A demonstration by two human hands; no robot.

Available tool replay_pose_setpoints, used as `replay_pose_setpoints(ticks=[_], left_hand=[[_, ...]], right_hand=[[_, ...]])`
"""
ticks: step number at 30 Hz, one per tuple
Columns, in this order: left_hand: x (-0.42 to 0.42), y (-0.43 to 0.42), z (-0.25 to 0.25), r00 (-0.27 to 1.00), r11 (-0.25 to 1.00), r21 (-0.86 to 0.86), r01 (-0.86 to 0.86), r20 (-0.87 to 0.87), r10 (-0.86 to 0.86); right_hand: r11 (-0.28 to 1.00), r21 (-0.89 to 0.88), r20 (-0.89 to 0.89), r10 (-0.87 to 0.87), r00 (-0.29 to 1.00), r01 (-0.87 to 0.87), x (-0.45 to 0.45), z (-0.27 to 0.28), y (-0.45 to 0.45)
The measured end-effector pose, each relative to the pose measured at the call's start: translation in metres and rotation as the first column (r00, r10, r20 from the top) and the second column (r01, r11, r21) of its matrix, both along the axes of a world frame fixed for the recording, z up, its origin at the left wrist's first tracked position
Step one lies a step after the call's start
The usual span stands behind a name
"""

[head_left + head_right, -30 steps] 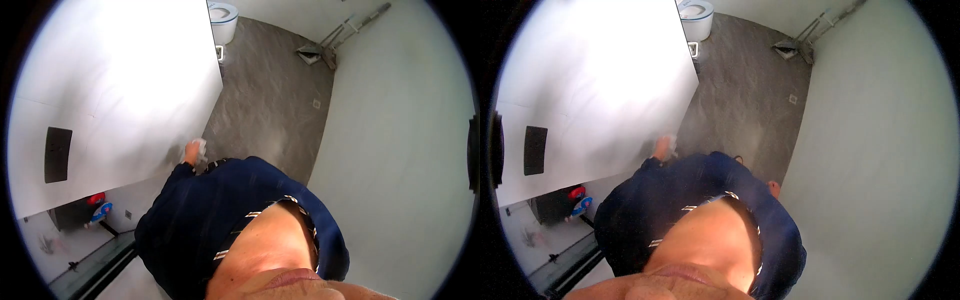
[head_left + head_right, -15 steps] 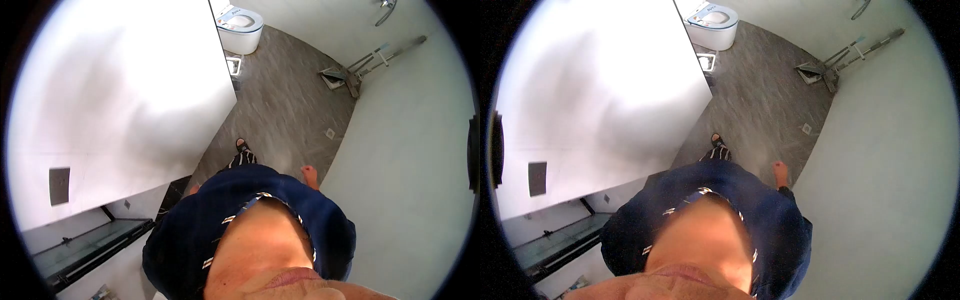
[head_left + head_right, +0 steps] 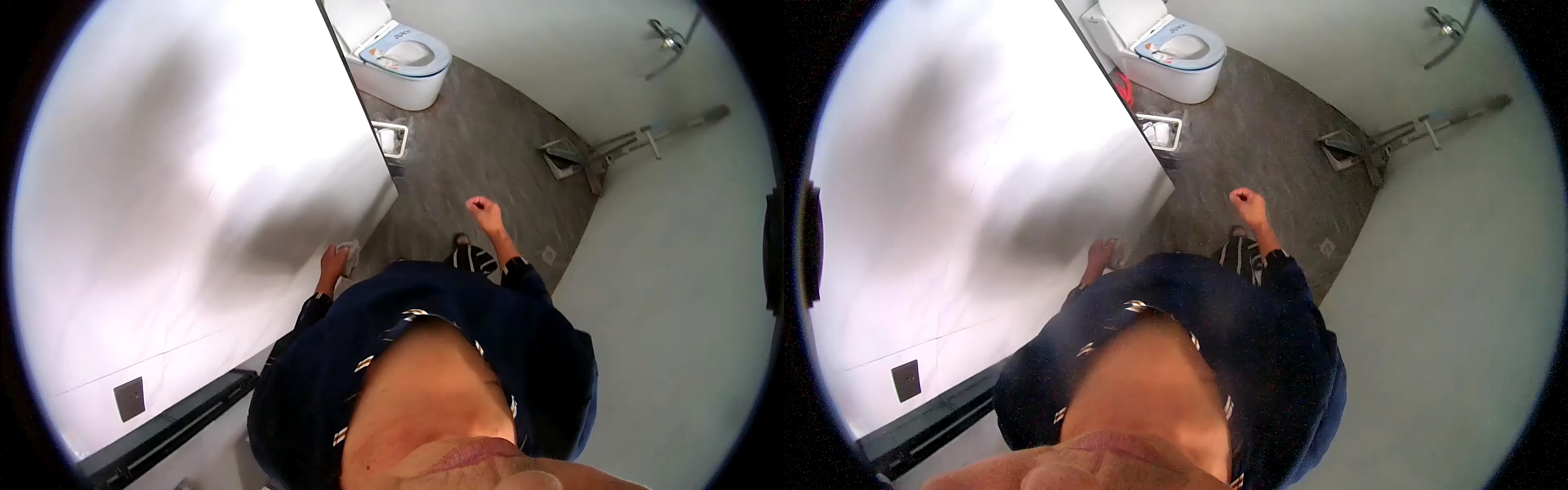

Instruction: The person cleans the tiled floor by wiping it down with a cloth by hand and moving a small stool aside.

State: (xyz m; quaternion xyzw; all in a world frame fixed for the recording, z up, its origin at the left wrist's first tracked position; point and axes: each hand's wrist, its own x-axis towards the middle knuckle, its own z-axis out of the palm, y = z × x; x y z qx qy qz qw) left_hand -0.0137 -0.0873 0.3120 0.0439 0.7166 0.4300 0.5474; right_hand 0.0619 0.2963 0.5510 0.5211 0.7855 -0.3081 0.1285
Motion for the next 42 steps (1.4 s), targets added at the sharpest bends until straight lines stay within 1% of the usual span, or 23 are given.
replay_pose_setpoints(ticks=[1, 4, 5, 6, 7, 9, 10, 12, 15, 18, 21, 22, 24, 25, 29, 31, 34, 37, 40, 42], left_hand=[[0.002, 0.011, 0.009, 0.998, 0.997, -0.046, -0.059, 0.032, 0.061], [0.063, -0.001, -0.024, 0.997, 0.997, -0.074, -0.037, -0.072, 0.032], [0.084, -0.007, -0.009, 0.997, 0.977, -0.202, -0.071, 0.002, 0.073], [0.097, -0.014, 0.009, 0.993, 0.955, -0.283, -0.091, 0.043, 0.107], [0.113, -0.02, 0.028, 0.986, 0.933, -0.342, -0.112, 0.08, 0.147], [0.135, -0.025, 0.055, 0.97, 0.902, -0.404, -0.149, 0.116, 0.212], [0.144, -0.022, 0.068, 0.96, 0.89, -0.425, -0.167, 0.134, 0.244], [0.152, -0.006, 0.099, 0.933, 0.846, -0.484, -0.223, 0.145, 0.33], [0.163, 0.026, 0.135, 0.885, 0.786, -0.543, -0.294, 0.156, 0.439], [0.17, 0.052, 0.162, 0.838, 0.731, -0.583, -0.354, 0.149, 0.525], [0.175, 0.072, 0.184, 0.798, 0.68, -0.618, -0.396, 0.134, 0.587], [0.175, 0.076, 0.188, 0.793, 0.677, -0.618, -0.401, 0.135, 0.594], [0.181, 0.088, 0.198, 0.77, 0.649, -0.634, -0.42, 0.129, 0.624], [0.184, 0.093, 0.202, 0.762, 0.637, -0.644, -0.425, 0.126, 0.635], [0.192, 0.107, 0.215, 0.74, 0.61, -0.662, -0.436, 0.123, 0.662], [0.195, 0.112, 0.219, 0.734, 0.604, -0.666, -0.437, 0.125, 0.668], [0.195, 0.113, 0.219, 0.735, 0.612, -0.664, -0.431, 0.136, 0.665], [0.191, 0.11, 0.213, 0.745, 0.632, -0.65, -0.423, 0.148, 0.65], [0.19, 0.108, 0.21, 0.752, 0.644, -0.642, -0.416, 0.156, 0.64], [0.191, 0.107, 0.21, 0.756, 0.65, -0.64, -0.41, 0.161, 0.635]], right_hand=[[0.999, -0.031, -0.011, 0.023, 1.0, -0.023, -0.015, -0.011, 0.022], [0.989, -0.139, -0.04, 0.051, 0.998, -0.056, -0.07, -0.058, 0.072], [0.982, -0.169, 0.008, 0.088, 0.996, -0.086, -0.091, -0.071, 0.083], [0.973, -0.198, 0.054, 0.128, 0.99, -0.115, -0.112, -0.078, 0.088], [0.962, -0.215, 0.075, 0.185, 0.98, -0.165, -0.131, -0.082, 0.09], [0.941, -0.224, 0.101, 0.283, 0.954, -0.255, -0.171, -0.084, 0.091], [0.91, -0.205, 0.079, 0.383, 0.92, -0.361, -0.188, -0.089, 0.096], [0.788, -0.194, 0.019, 0.598, 0.801, -0.584, -0.229, -0.109, 0.107], [0.603, -0.245, 0.166, 0.797, 0.58, -0.759, -0.268, -0.142, 0.113], [0.412, -0.249, 0.057, 0.909, 0.412, -0.876, -0.283, -0.189, 0.118], [0.382, -0.253, 0.133, 0.924, 0.359, -0.889, -0.301, -0.222, 0.116], [0.393, -0.234, 0.154, 0.918, 0.365, -0.889, -0.305, -0.223, 0.12], [0.373, -0.223, 0.173, 0.924, 0.34, -0.901, -0.316, -0.227, 0.118], [0.388, -0.268, 0.176, 0.92, 0.351, -0.882, -0.319, -0.231, 0.116], [0.387, -0.231, 0.091, 0.922, 0.376, -0.892, -0.326, -0.23, 0.123], [0.398, -0.209, 0.075, 0.917, 0.391, -0.893, -0.329, -0.237, 0.132], [0.419, -0.199, 0.094, 0.908, 0.409, -0.886, -0.336, -0.225, 0.132], [0.449, -0.235, 0.094, 0.893, 0.439, -0.862, -0.338, -0.221, 0.139], [0.545, -0.246, -0.131, 0.8, 0.585, -0.801, -0.324, -0.222, 0.146], [0.491, -0.252, -0.132, 0.836, 0.532, -0.834, -0.323, -0.216, 0.151]])
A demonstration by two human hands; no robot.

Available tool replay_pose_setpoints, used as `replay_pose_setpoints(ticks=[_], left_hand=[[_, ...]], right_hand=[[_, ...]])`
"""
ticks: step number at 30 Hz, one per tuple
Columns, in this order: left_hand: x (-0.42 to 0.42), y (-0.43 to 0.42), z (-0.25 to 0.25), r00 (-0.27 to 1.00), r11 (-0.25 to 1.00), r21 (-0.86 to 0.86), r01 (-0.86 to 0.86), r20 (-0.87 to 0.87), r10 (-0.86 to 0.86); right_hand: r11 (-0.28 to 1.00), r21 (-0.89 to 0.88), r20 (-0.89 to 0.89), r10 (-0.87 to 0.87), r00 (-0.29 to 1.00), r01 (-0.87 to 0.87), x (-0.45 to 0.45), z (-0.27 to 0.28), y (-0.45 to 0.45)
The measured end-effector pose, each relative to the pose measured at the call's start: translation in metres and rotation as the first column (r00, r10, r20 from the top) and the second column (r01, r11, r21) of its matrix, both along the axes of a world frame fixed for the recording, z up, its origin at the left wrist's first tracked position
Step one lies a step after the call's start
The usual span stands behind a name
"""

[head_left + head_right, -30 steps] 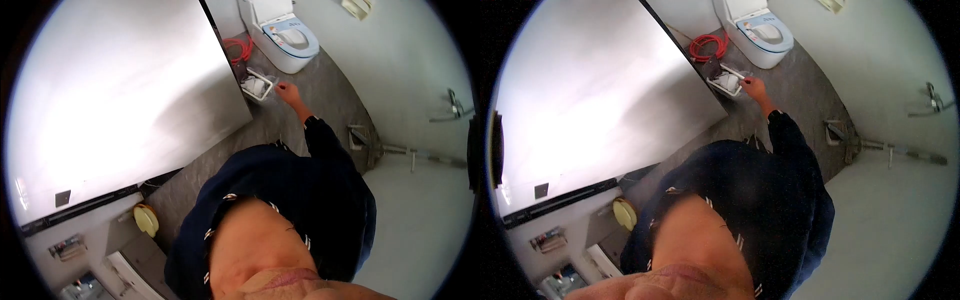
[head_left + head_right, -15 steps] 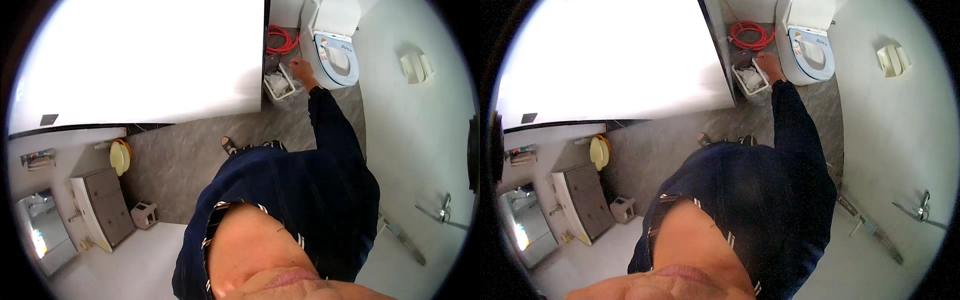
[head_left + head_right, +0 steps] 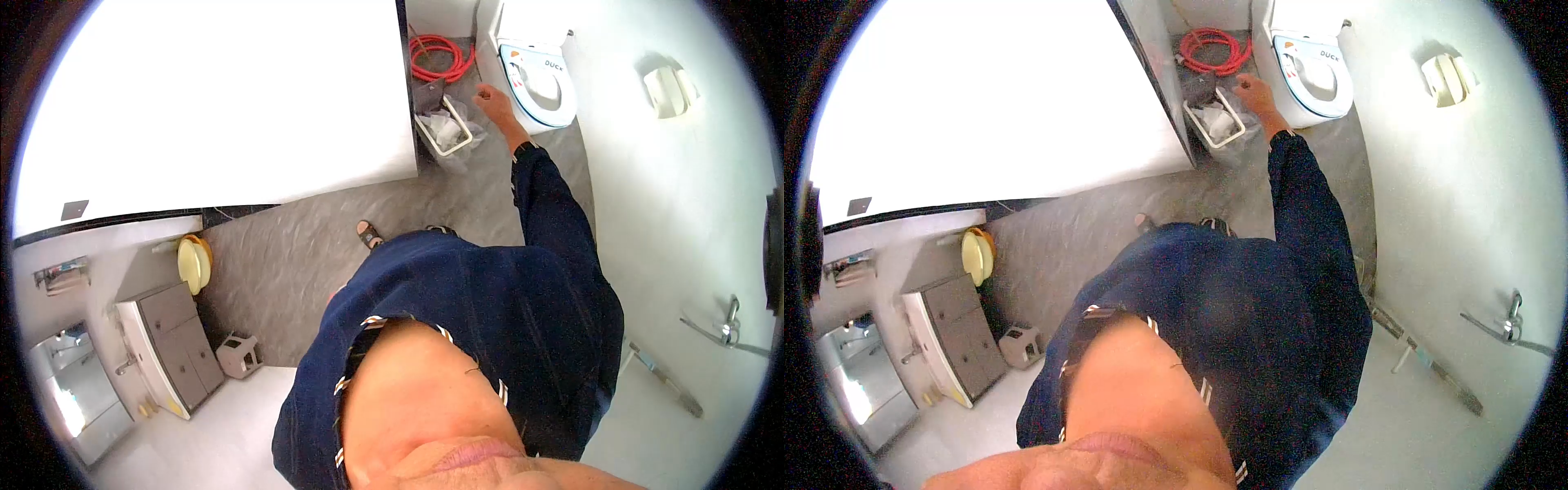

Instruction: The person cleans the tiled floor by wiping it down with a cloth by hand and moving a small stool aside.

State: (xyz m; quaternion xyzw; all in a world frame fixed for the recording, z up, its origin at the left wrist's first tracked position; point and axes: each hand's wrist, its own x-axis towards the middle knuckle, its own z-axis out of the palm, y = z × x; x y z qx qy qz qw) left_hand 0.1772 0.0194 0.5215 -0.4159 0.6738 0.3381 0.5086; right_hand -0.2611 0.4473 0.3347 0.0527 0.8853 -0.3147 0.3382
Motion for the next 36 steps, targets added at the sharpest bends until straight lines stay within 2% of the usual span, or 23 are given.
replay_pose_setpoints(ticks=[1, 4, 7, 10, 13, 16, 18, 20, 22, 23, 24, 25, 26, 27, 30, 31, 32, 33, 34, 36], left_hand=[[0.001, -0.001, 0.0, 1.0, 1.0, 0.004, 0.006, 0.0, -0.006], [-0.002, -0.003, -0.005, 1.0, 1.0, 0.016, 0.017, 0.002, -0.018], [-0.007, -0.01, -0.013, 0.999, 0.998, 0.039, 0.041, -0.006, -0.04], [-0.012, -0.017, -0.022, 0.998, 0.996, 0.058, 0.066, -0.014, -0.065], [-0.017, -0.028, -0.033, 0.995, 0.992, 0.082, 0.095, -0.022, -0.094], [-0.02, -0.04, -0.052, 0.991, 0.985, 0.112, 0.134, -0.038, -0.131], [-0.029, -0.06, -0.073, 0.98, 0.968, 0.158, 0.194, -0.065, -0.186], [-0.032, -0.087, -0.089, 0.97, 0.952, 0.191, 0.238, -0.092, -0.223], [-0.034, -0.12, -0.103, 0.958, 0.934, 0.222, 0.281, -0.116, -0.261], [-0.035, -0.132, -0.109, 0.951, 0.924, 0.232, 0.304, -0.123, -0.282], [-0.036, -0.143, -0.111, 0.945, 0.917, 0.233, 0.324, -0.123, -0.303], [-0.037, -0.15, -0.114, 0.938, 0.909, 0.234, 0.344, -0.123, -0.324], [-0.039, -0.156, -0.118, 0.93, 0.9, 0.236, 0.366, -0.121, -0.346], [-0.04, -0.164, -0.122, 0.924, 0.893, 0.235, 0.383, -0.118, -0.365], [-0.04, -0.185, -0.129, 0.894, 0.859, 0.249, 0.448, -0.102, -0.436], [-0.041, -0.189, -0.133, 0.883, 0.845, 0.257, 0.469, -0.102, -0.459], [-0.039, -0.192, -0.139, 0.87, 0.83, 0.263, 0.492, -0.101, -0.483], [-0.04, -0.194, -0.143, 0.854, 0.812, 0.271, 0.517, -0.105, -0.509], [-0.04, -0.193, -0.148, 0.835, 0.791, 0.274, 0.547, -0.113, -0.538], [-0.04, -0.191, -0.162, 0.796, 0.746, 0.283, 0.602, -0.142, -0.589]], right_hand=[[0.999, -0.002, 0.003, 0.033, 0.999, -0.033, 0.0, 0.003, 0.003], [0.984, 0.15, 0.179, 0.073, 0.981, -0.101, 0.002, 0.006, 0.012], [0.966, -0.095, 0.099, -0.231, 0.968, 0.241, 0.024, 0.005, 0.021], [0.986, 0.149, 0.243, -0.107, 0.964, 0.072, 0.02, 0.036, 0.014], [0.986, 0.011, 0.037, -0.166, 0.985, 0.166, 0.065, 0.024, 0.023], [0.98, 0.19, -0.034, -0.06, 0.998, 0.066, 0.13, 0.007, 0.037], [0.947, 0.305, 0.287, 0.013, 0.958, -0.104, 0.157, 0.057, 0.041], [0.934, 0.331, 0.265, 0.046, 0.963, -0.135, 0.234, 0.07, 0.051], [0.909, 0.398, -0.007, -0.135, 0.991, 0.127, 0.299, 0.123, 0.027], [0.835, 0.55, 0.136, -0.07, 0.988, -0.016, 0.375, 0.101, 0.064], [0.81, 0.548, 0.39, -0.025, 0.921, -0.21, 0.395, 0.135, 0.061], [0.765, 0.535, 0.58, -0.023, 0.814, -0.36, 0.439, 0.137, 0.076], [0.634, 0.769, 0.506, -0.522, 0.687, -0.083, 0.441, 0.16, 0.06], [0.343, 0.934, 0.283, -0.88, 0.381, 0.098, 0.43, 0.189, 0.035], [0.372, 0.923, 0.317, -0.881, 0.351, 0.1, 0.482, 0.213, 0.02], [0.518, 0.856, 0.479, -0.8, 0.362, 0.013, 0.449, 0.231, -0.007], [0.632, 0.771, 0.576, -0.64, 0.508, -0.079, 0.497, 0.206, 0.01], [0.695, 0.685, 0.638, -0.428, 0.64, -0.218, 0.543, 0.182, 0.025], [0.692, 0.622, 0.652, -0.2, 0.732, -0.366, 0.591, 0.158, 0.042], [0.609, 0.792, 0.398, -0.57, 0.719, 0.044, 0.467, 0.197, -0.043]])
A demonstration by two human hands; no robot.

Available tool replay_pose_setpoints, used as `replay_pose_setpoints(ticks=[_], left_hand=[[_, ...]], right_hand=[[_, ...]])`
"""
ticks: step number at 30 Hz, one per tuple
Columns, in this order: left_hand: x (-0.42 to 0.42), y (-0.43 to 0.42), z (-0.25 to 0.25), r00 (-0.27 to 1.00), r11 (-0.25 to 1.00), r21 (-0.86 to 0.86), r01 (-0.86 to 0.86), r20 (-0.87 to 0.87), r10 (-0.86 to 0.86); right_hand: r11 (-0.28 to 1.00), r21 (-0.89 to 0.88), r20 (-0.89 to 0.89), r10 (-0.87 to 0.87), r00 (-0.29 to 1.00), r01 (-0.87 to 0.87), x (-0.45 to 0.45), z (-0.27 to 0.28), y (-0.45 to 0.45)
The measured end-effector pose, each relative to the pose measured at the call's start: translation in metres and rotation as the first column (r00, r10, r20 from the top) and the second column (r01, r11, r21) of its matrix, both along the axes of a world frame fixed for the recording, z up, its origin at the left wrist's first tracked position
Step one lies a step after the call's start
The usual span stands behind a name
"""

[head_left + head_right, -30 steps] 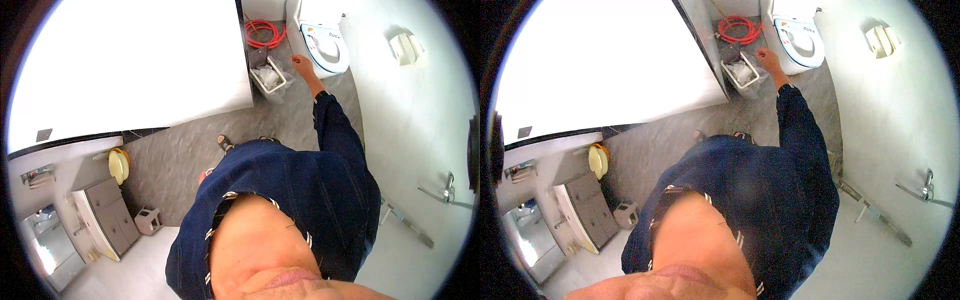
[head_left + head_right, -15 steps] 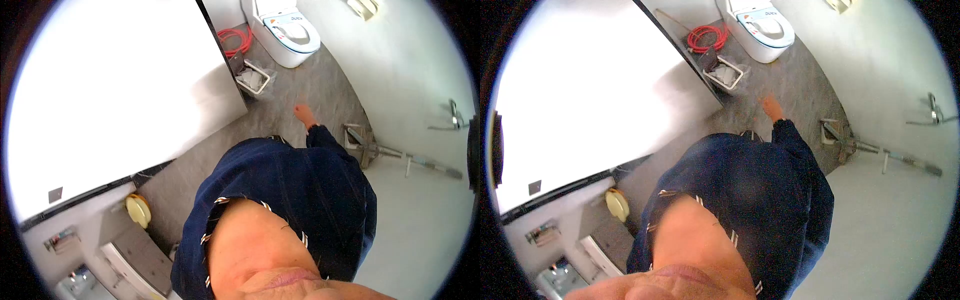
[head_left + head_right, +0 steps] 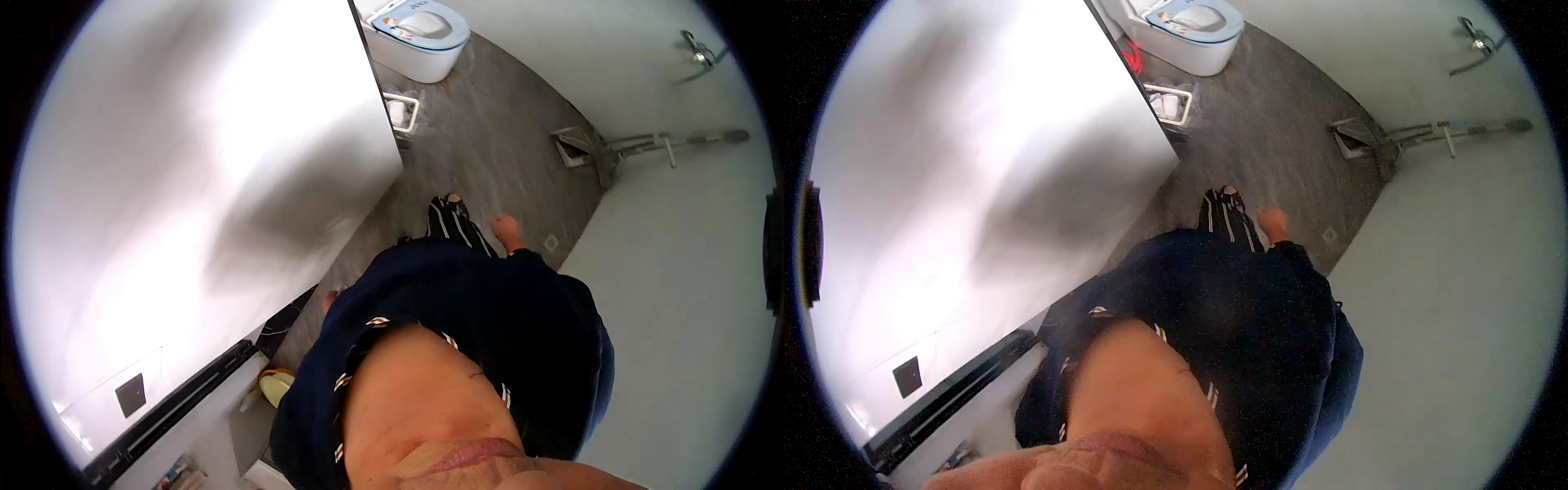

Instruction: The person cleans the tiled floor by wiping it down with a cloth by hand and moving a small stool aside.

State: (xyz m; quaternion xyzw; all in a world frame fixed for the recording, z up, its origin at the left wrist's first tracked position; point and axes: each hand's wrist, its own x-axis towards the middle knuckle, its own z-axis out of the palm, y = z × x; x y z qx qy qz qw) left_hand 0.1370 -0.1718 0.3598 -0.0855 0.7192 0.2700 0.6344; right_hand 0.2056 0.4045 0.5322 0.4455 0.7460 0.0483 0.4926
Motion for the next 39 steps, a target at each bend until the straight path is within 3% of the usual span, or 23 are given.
replay_pose_setpoints(ticks=[2, 4, 7, 10, 13, 14, 16, 17, 19, 20, 22, 23, 25, 26, 27, 28, 30, 32, 34, 35, 38, 39], left_hand=[[-0.017, 0.014, -0.01, 0.998, 0.998, 0.022, 0.067, -0.021, -0.066], [-0.057, 0.047, -0.008, 0.992, 0.991, 0.029, 0.127, -0.005, -0.127], [-0.051, 0.068, -0.054, 0.949, 0.917, 0.295, 0.268, -0.244, -0.199], [-0.083, 0.114, -0.045, 0.987, 0.952, 0.3, -0.057, -0.128, 0.1], [-0.129, 0.151, 0.014, 0.888, 0.846, 0.27, -0.459, 0.169, 0.428], [-0.129, 0.154, 0.021, 0.87, 0.832, 0.258, -0.492, 0.191, 0.455], [-0.123, 0.152, 0.032, 0.821, 0.794, 0.218, -0.567, 0.232, 0.522], [-0.108, 0.136, 0.043, 0.837, 0.824, 0.16, -0.543, 0.17, 0.519], [-0.071, 0.094, 0.06, 0.867, 0.867, 0.017, -0.497, 0.051, 0.496], [-0.032, 0.072, 0.053, 0.903, 0.903, 0.037, -0.429, -0.028, 0.43], [0.064, 0.038, 0.045, 0.946, 0.961, 0.025, -0.276, -0.172, 0.276], [0.077, 0.038, 0.069, 0.906, 0.921, -0.002, -0.389, -0.179, 0.383], [0.077, 0.051, 0.117, 0.793, 0.807, -0.041, -0.589, -0.222, 0.568], [0.05, 0.063, 0.155, 0.798, 0.782, -0.163, -0.602, -0.137, 0.586], [0.022, 0.073, 0.182, 0.785, 0.746, -0.28, -0.605, -0.051, 0.617], [0.042, 0.082, 0.168, 0.777, 0.745, -0.267, -0.612, -0.024, 0.629], [0.034, 0.101, 0.203, 0.766, 0.728, -0.345, -0.593, 0.037, 0.642], [0.049, 0.114, 0.218, 0.707, 0.697, -0.261, -0.668, 0.072, 0.704], [0.071, 0.122, 0.229, 0.792, 0.792, -0.2, -0.577, 0.098, 0.602], [0.078, 0.123, 0.238, 0.779, 0.775, -0.213, -0.595, 0.088, 0.621], [0.107, 0.12, 0.238, 0.56, 0.525, -0.35, -0.776, 0.0, 0.829], [0.124, 0.112, 0.222, 0.619, 0.556, -0.393, -0.732, -0.046, 0.784]], right_hand=[[0.999, -0.02, -0.356, -0.055, 0.933, 0.051, -0.034, 0.004, -0.037], [0.982, -0.146, -0.382, -0.169, 0.909, 0.121, -0.056, 0.01, -0.054], [0.96, -0.252, -0.345, -0.205, 0.916, 0.12, -0.049, 0.008, -0.048], [0.943, -0.298, -0.169, -0.207, 0.964, 0.15, -0.005, 0.014, -0.035], [0.917, -0.255, -0.006, -0.318, 0.948, 0.306, 0.018, 0.05, -0.028], [0.902, -0.224, 0.034, -0.372, 0.928, 0.37, 0.02, 0.063, -0.026], [0.921, -0.381, 0.046, 0.103, 0.994, -0.078, 0.045, 0.065, -0.006], [0.812, -0.494, 0.02, 0.367, 0.93, -0.31, 0.041, 0.058, 0.002], [0.939, -0.339, 0.034, 0.074, 0.997, -0.058, 0.006, 0.044, -0.004], [0.962, -0.262, 0.028, -0.073, 0.997, 0.078, -0.009, 0.037, -0.009], [0.914, -0.369, -0.211, -0.255, 0.944, 0.165, -0.002, 0.014, 0.002], [0.872, -0.441, -0.293, -0.362, 0.885, 0.211, 0.004, 0.003, 0.01], [0.769, -0.526, -0.212, -0.531, 0.82, 0.363, -0.005, 0.007, 0.002], [0.71, -0.548, -0.16, -0.608, 0.778, 0.443, -0.011, 0.015, -0.004], [0.743, -0.544, -0.092, -0.515, 0.853, 0.39, -0.016, 0.019, -0.001], [0.781, -0.525, -0.051, -0.427, 0.903, 0.339, -0.021, 0.028, -0.005], [0.822, -0.533, 0.034, -0.218, 0.975, 0.202, -0.025, 0.04, -0.006], [0.816, -0.572, 0.069, -0.052, 0.996, 0.082, -0.031, 0.037, 0.0], [0.791, -0.612, 0.08, 0.068, 0.994, -0.004, -0.04, 0.036, 0.01], [0.776, -0.629, 0.082, 0.118, 0.99, -0.041, -0.043, 0.034, 0.011], [0.729, -0.671, 0.063, 0.239, 0.969, -0.137, -0.052, 0.019, 0.01], [0.71, -0.684, 0.049, 0.273, 0.961, -0.167, -0.057, 0.012, 0.008]])
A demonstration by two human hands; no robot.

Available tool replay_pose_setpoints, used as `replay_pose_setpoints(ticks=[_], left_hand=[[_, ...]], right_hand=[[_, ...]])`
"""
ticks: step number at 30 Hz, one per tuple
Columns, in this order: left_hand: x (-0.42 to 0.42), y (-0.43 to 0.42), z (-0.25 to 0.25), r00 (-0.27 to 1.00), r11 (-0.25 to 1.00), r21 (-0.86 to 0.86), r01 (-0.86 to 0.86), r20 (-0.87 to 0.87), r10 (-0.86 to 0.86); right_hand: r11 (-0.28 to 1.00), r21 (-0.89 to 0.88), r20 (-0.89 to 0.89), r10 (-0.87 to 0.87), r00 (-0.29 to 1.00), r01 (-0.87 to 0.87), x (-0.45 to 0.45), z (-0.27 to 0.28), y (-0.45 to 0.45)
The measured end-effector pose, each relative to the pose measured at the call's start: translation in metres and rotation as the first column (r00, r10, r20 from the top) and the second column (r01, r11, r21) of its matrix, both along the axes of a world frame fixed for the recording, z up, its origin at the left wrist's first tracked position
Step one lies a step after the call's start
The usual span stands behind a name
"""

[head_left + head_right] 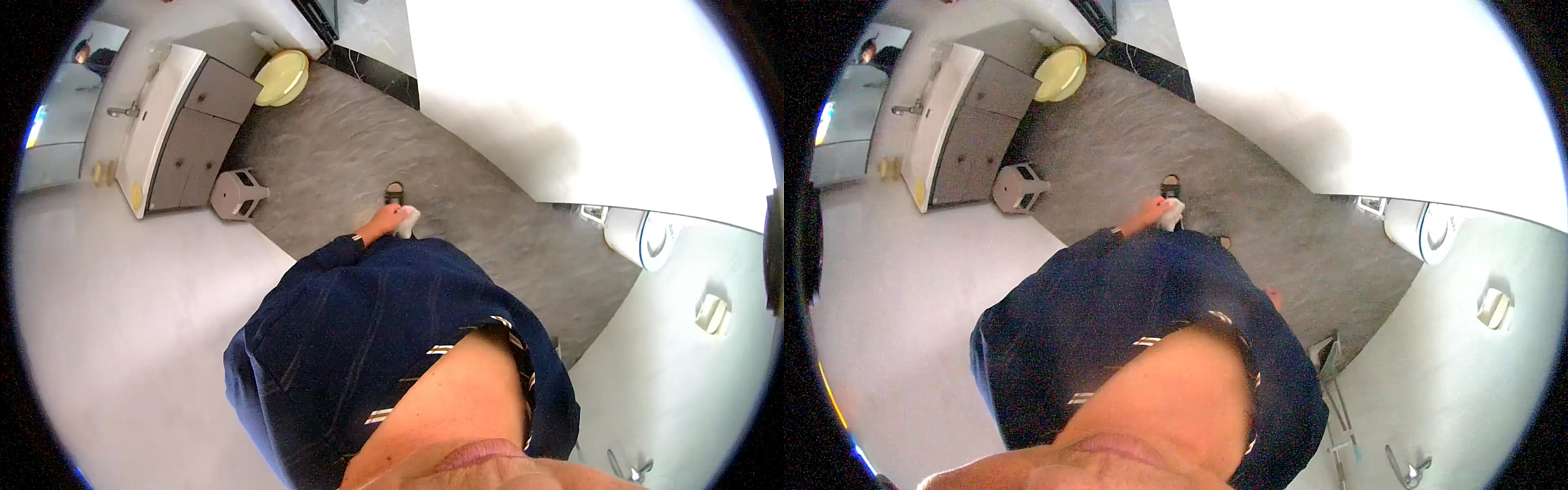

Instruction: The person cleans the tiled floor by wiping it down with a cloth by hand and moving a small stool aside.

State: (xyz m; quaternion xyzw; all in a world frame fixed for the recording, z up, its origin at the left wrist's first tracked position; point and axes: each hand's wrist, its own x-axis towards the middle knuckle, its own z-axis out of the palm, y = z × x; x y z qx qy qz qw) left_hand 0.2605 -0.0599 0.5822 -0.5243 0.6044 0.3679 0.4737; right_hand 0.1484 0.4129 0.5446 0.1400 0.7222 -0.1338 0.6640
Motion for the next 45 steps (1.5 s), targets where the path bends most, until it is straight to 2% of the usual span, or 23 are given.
replay_pose_setpoints(ticks=[3, 4, 5, 6, 7, 9, 11, 12, 15, 18, 21, 24, 27, 28, 29, 31, 33, 36, 37, 39, 42, 45], left_hand=[[0.004, -0.033, -0.018, 0.936, 0.933, -0.084, -0.35, 0.013, 0.353], [-0.01, -0.049, -0.018, 0.906, 0.899, -0.115, -0.423, -0.046, 0.42], [-0.028, -0.065, -0.016, 0.719, 0.719, -0.035, -0.694, -0.088, 0.689], [-0.044, -0.08, -0.015, 0.454, 0.46, 0.053, -0.886, -0.098, 0.886], [-0.052, -0.093, -0.02, 0.14, 0.149, 0.139, -0.979, -0.075, 0.987], [-0.051, -0.126, -0.028, 0.108, 0.14, 0.216, -0.966, -0.154, 0.982], [-0.063, -0.154, -0.018, 0.238, 0.268, 0.107, -0.957, -0.232, 0.943], [-0.067, -0.167, -0.017, 0.481, 0.473, -0.089, -0.877, -0.198, 0.854], [-0.07, -0.196, -0.015, 0.395, 0.444, 0.165, -0.881, -0.262, 0.881], [-0.108, -0.22, 0.008, 0.335, 0.384, 0.15, -0.911, -0.271, 0.902], [-0.092, -0.237, -0.015, 0.52, 0.556, 0.081, -0.827, -0.265, 0.812], [-0.099, -0.23, -0.018, 0.561, 0.604, 0.187, -0.775, -0.238, 0.793], [-0.128, -0.203, -0.023, 0.627, 0.662, 0.309, -0.682, -0.217, 0.748], [-0.141, -0.19, -0.026, 0.742, 0.775, 0.353, -0.524, -0.258, 0.619], [-0.156, -0.173, -0.03, 0.826, 0.856, 0.386, -0.345, -0.308, 0.472], [-0.188, -0.127, -0.034, 0.78, 0.873, 0.484, 0.061, -0.569, 0.261], [-0.231, -0.098, -0.005, 0.76, 0.747, 0.58, 0.326, -0.63, 0.157], [-0.242, -0.091, 0.019, 0.658, 0.633, 0.556, 0.538, -0.747, 0.098], [-0.229, -0.092, 0.013, 0.611, 0.66, 0.528, 0.534, -0.781, 0.131], [-0.199, -0.088, -0.011, 0.486, 0.638, 0.509, 0.578, -0.843, 0.233], [-0.217, -0.125, 0.011, 0.781, 0.604, 0.681, 0.414, -0.606, 0.149], [-0.209, -0.138, 0.01, 0.871, 0.656, 0.682, 0.323, -0.485, 0.074]], right_hand=[[0.999, -0.042, -0.047, 0.03, 0.998, -0.032, -0.015, -0.021, -0.021], [0.999, -0.047, -0.054, -0.013, 0.998, 0.01, -0.017, -0.032, -0.031], [0.995, -0.046, -0.049, -0.086, 0.995, 0.084, -0.021, -0.044, -0.043], [0.983, -0.04, -0.028, -0.182, 0.983, 0.181, -0.026, -0.057, -0.061], [0.961, -0.03, -0.009, -0.276, 0.961, 0.276, -0.031, -0.07, -0.077], [0.849, -0.048, 0.091, -0.522, 0.848, 0.527, -0.029, -0.093, -0.126], [0.835, -0.066, 0.097, -0.539, 0.836, 0.546, -0.026, -0.098, -0.19], [0.85, -0.113, 0.143, -0.498, 0.855, 0.514, -0.027, -0.102, -0.218], [0.834, -0.212, 0.318, -0.435, 0.843, 0.51, -0.025, -0.095, -0.29], [0.811, -0.368, 0.268, -0.376, 0.887, 0.455, -0.025, -0.07, -0.344], [0.859, -0.349, 0.277, -0.286, 0.917, 0.374, -0.023, -0.051, -0.355], [0.922, -0.313, 0.271, -0.145, 0.951, 0.23, 0.001, -0.053, -0.312], [0.91, -0.133, 0.234, -0.357, 0.904, 0.394, -0.003, -0.047, -0.277], [0.882, -0.073, 0.236, -0.438, 0.867, 0.466, -0.009, -0.044, -0.274], [0.845, -0.013, 0.234, -0.517, 0.824, 0.534, -0.026, -0.034, -0.278], [0.74, 0.052, 0.242, -0.661, 0.71, 0.671, -0.048, -0.028, -0.288], [0.601, 0.067, 0.274, -0.779, 0.564, 0.796, -0.065, -0.038, -0.303], [0.338, 0.083, 0.346, -0.892, 0.291, 0.937, -0.082, -0.054, -0.34], [0.256, 0.094, 0.373, -0.905, 0.204, 0.962, -0.086, -0.061, -0.354], [0.069, 0.064, 0.386, -0.922, 0.039, 0.996, -0.099, -0.078, -0.381], [-0.073, -0.002, 0.345, -0.936, -0.068, 0.997, -0.118, -0.094, -0.382], [-0.156, -0.073, 0.285, -0.95, -0.129, 0.985, -0.13, -0.098, -0.356]])
